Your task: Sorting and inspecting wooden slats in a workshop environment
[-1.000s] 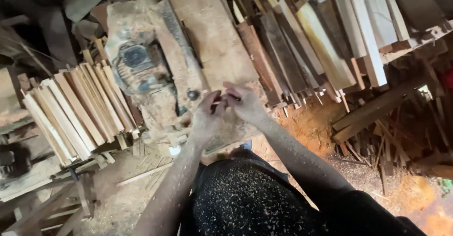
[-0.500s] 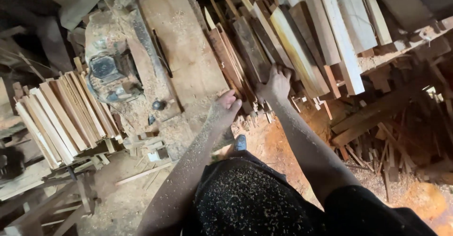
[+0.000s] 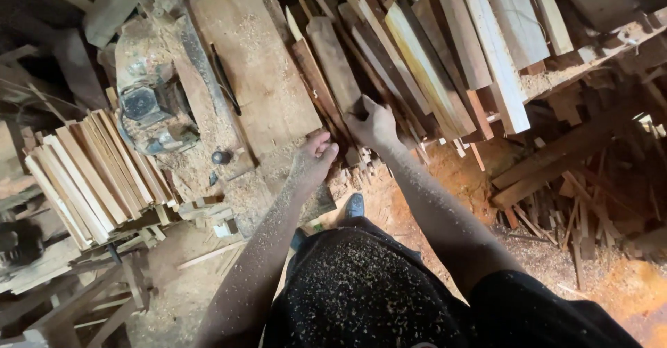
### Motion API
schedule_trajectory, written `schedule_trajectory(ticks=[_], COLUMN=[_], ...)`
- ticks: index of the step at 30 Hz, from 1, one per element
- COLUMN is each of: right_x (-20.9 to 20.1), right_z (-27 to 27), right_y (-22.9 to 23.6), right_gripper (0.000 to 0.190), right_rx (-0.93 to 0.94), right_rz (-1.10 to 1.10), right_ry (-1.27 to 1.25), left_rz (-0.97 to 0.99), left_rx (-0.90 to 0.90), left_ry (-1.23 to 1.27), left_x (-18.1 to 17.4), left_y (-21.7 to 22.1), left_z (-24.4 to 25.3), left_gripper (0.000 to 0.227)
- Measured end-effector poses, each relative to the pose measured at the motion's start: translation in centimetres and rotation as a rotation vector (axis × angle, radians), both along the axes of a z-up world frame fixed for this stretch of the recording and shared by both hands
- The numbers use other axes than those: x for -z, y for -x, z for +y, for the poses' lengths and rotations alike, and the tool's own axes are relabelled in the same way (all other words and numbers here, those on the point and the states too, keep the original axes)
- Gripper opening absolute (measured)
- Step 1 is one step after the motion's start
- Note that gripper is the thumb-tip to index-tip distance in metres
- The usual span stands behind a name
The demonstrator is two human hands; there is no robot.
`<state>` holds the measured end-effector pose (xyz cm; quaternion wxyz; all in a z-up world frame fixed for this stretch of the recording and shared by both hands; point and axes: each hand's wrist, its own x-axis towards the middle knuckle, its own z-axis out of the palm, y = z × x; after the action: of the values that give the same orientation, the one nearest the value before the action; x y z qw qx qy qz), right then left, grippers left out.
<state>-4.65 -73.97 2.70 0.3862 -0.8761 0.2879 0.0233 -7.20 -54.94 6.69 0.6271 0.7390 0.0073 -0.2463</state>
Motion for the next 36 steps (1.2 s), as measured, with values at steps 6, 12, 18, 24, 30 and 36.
schedule_trajectory(ticks=[6,12,18,24,30,36], right_x=[-1.2,-1.1,-1.8,-0.1,-2.6,3.6], right_z=[-3.1,-5.1,-6.8,-9.2,-8.9,-8.6], right_y=[2.4,6.6,9.7,10.0,8.7,9.9], right_gripper=[0.065,0.040,0.057,0.039,0.047,0.031], right_rx=[-0.068,0.808,1.002,1.016,1.101,1.042], right_rz=[0.011,-0.262,-0.274,-0.276,-0.303,-0.259], right_ry=[-0.095,-0.727,-0.869,-0.822,-0.929,-0.970], left_rz=[-0.012,0.083,0.185,0.211,0.106,0.132], left_rx=[0.061,0.075,0.064,0.151,0.289,0.268], left_ry=[-0.026,0.088,0.140,0.034,-0.342,-0.393], left_x=[-0.4,-4.3,0.9,1.1,6.7,-1.8], left_y=[-0.8,-0.4,-1.2,-0.8,-1.7,-1.1], left_z=[-2.2,-6.8,-12.8,-16.5,-19.5,-19.1], left_gripper=[0.058,0.066,0.065,0.076,0.059,0.061])
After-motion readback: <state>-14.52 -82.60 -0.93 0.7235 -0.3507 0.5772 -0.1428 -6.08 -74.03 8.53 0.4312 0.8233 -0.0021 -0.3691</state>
